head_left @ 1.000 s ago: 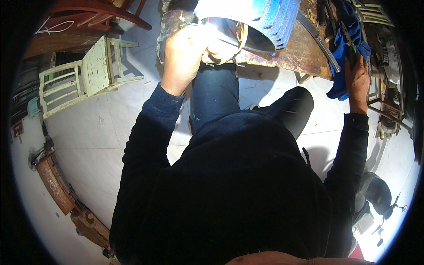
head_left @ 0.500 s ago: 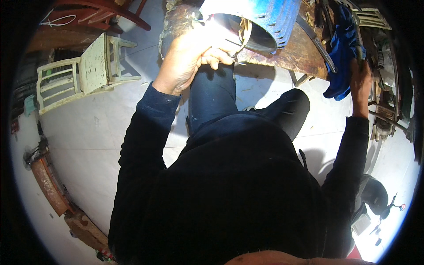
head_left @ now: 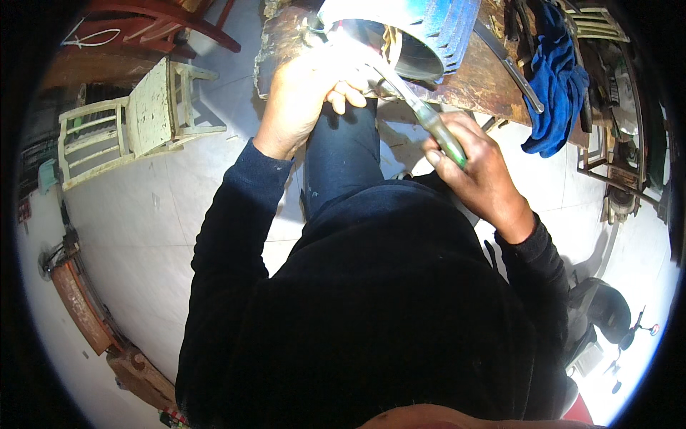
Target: The person works on a small blue electric motor on a cluttered workbench. They use pliers to strip and trim wires, then use a screwdriver to adjust components inside the motor housing. The person repeatedly repositions the motor and manipulates wires throughout the clip.
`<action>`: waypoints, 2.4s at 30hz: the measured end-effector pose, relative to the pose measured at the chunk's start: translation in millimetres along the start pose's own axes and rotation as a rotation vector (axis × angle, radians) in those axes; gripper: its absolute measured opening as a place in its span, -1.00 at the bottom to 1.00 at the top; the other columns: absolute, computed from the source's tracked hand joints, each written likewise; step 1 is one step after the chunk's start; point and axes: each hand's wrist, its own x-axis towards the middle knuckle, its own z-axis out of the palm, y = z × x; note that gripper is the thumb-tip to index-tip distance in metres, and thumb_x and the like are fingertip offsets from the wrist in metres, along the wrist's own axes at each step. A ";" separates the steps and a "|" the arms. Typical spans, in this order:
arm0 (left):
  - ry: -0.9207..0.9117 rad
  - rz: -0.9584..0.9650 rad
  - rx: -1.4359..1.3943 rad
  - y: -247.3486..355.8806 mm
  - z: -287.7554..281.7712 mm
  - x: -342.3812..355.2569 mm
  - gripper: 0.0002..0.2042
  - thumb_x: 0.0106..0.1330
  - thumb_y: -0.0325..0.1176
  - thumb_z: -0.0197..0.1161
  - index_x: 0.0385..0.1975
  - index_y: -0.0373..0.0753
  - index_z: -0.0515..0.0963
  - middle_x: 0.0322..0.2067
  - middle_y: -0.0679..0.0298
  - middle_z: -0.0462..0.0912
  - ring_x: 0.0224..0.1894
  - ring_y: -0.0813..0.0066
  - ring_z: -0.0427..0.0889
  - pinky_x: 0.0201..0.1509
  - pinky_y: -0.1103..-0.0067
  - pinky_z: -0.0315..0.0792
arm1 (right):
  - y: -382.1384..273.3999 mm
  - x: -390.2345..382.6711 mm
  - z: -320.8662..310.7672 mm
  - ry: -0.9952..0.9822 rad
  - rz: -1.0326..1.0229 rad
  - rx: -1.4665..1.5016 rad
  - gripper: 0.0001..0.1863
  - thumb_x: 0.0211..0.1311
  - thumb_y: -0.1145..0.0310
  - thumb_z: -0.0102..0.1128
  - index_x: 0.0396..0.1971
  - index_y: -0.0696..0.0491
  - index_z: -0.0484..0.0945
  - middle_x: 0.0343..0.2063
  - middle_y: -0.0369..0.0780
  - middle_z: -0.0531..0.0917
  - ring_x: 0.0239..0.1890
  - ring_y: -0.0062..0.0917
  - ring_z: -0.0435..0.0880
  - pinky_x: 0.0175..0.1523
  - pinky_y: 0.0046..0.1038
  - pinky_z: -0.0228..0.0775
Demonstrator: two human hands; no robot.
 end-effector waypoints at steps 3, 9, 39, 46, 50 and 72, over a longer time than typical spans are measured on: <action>-0.011 -0.016 -0.011 4.4 -3.8 -3.2 -0.78 0.65 -0.42 0.16 -0.01 -0.46 0.65 -0.20 0.01 0.83 -0.28 0.42 0.86 -0.29 0.66 0.64 | -4.8 19.6 7.2 0.009 0.019 -0.026 -0.63 0.37 0.41 0.29 0.11 0.24 0.66 0.06 0.00 0.69 0.08 -0.18 0.72 0.23 -0.28 0.54; -0.040 -0.041 0.075 10.6 -11.8 -2.3 -0.78 0.65 -0.40 0.18 -0.01 -0.47 0.66 -0.23 0.03 0.83 -0.29 0.41 0.86 -0.33 0.66 0.63 | -15.3 32.5 9.7 0.003 0.028 0.015 -0.51 0.46 0.34 0.30 0.31 0.23 0.55 0.13 0.07 0.67 0.16 -0.14 0.72 0.28 -0.30 0.52; -0.188 -0.098 -0.049 8.6 -20.1 -1.9 -0.76 0.70 -0.33 0.08 -0.12 -0.37 0.60 -0.43 0.19 0.72 -0.41 0.42 0.81 -0.38 0.67 0.62 | 7.6 56.3 -1.2 -0.128 -0.106 0.117 -0.63 0.53 0.21 0.31 0.06 0.22 0.68 -0.29 0.01 0.73 -0.28 -0.20 0.73 -0.10 -0.28 0.55; -0.213 -0.135 -0.131 5.0 -17.6 5.7 -0.76 0.69 -0.33 0.10 -0.13 -0.38 0.61 -0.43 0.16 0.72 -0.37 0.38 0.84 -0.38 0.64 0.65 | 15.1 56.0 22.5 -0.150 0.124 0.123 -0.63 0.54 0.14 0.30 -0.05 0.20 0.69 -0.44 -0.06 0.69 -0.41 -0.29 0.69 -0.21 -0.27 0.54; -0.126 -0.083 0.038 9.1 -13.8 -1.7 -0.73 0.72 -0.33 0.04 -0.10 -0.41 0.61 -0.38 0.11 0.76 -0.35 0.37 0.85 -0.32 0.64 0.67 | 22.4 52.4 31.3 -0.115 0.098 0.130 -0.59 0.50 0.09 0.36 -0.03 0.20 0.70 -0.43 -0.06 0.69 -0.42 -0.33 0.67 -0.20 -0.29 0.54; -0.065 0.091 0.381 10.7 -7.9 -15.7 -0.71 0.70 -0.31 0.09 0.00 -0.44 0.64 -0.27 0.03 0.84 -0.28 0.32 0.88 -0.28 0.60 0.70 | 29.9 50.5 41.5 -0.100 0.078 0.277 -0.62 0.52 0.15 0.35 -0.01 0.20 0.69 -0.44 -0.21 0.65 -0.39 -0.53 0.59 -0.21 -0.40 0.50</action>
